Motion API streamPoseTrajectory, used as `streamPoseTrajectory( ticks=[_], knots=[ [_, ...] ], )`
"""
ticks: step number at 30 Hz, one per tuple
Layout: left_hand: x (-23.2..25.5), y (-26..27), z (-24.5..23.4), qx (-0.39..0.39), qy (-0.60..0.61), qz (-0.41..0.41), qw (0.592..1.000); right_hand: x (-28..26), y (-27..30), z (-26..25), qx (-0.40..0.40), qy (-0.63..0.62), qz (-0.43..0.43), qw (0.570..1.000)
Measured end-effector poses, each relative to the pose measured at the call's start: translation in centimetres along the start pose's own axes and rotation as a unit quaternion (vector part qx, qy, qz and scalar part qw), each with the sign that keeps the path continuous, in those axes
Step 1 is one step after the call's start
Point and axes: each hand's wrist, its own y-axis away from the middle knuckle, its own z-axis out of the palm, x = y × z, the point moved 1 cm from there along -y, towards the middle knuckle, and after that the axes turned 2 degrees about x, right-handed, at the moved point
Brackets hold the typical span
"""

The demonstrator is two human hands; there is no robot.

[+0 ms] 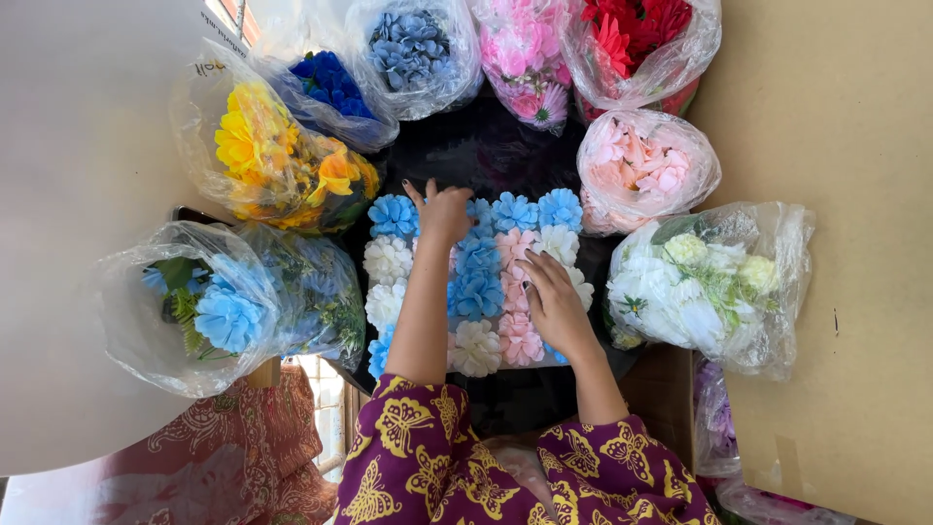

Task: The person arranges artificial flowers in a rectangular tray, placing blue, white, and pink blooms into a patterned layout. The hands repeatedly pick up and reposition the flowers to adjust their placement within the tray.

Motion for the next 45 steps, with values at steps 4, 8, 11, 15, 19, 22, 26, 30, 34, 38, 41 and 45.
streamPoseTrajectory(
  ticks=[4,8,11,15,19,22,26,30,34,38,41,45],
  knots=[
    [1.2,0.6,-2.5,-0.094,0.021,-0.029,0.995,0.0,-0.3,-0.1,-0.005,0.006,-0.008,1.0],
    [0.2,0.2,-2.6,-0.118,0.1,-0.025,0.988,0.8,-0.4,0.4,-0.009,0.013,0.0,1.0],
    [-1.4,-0.8,-0.9,-0.121,0.139,-0.024,0.983,0.8,-0.5,0.6,-0.015,0.014,0.007,1.0],
    [-1.7,-0.9,-1.0,-0.118,0.137,-0.01,0.983,1.3,-0.3,1.1,-0.023,0.018,0.007,1.0],
    [-1.4,-0.6,0.5,-0.092,0.104,-0.017,0.99,1.2,-0.3,0.9,-0.031,0.023,0.015,0.999],
    [-1.5,-0.8,0.8,-0.061,0.126,-0.044,0.989,1.2,-0.2,0.6,-0.029,0.039,0.013,0.999],
    [-1.6,-0.5,-0.4,0.05,0.145,-0.012,0.988,1.5,-0.1,0.1,-0.021,0.035,0.024,0.999],
    [-0.2,1.7,-3.3,0.197,0.124,-0.003,0.973,1.2,0.0,-0.8,-0.013,0.023,0.046,0.999],
    [1.6,5.9,-7.0,0.182,0.176,-0.007,0.968,-0.5,-0.5,-3.4,-0.021,0.015,0.066,0.998],
    [2.5,10.8,-8.2,0.156,0.201,-0.008,0.967,-0.2,0.0,-5.0,-0.035,-0.008,0.104,0.994],
    [2.9,15.1,-7.8,0.16,0.178,0.003,0.971,-0.6,0.5,-5.6,-0.057,-0.019,0.117,0.991],
    [3.2,20.7,-8.2,0.175,0.139,0.038,0.974,-1.9,1.3,-5.7,-0.099,-0.019,0.119,0.988]
  ],
)
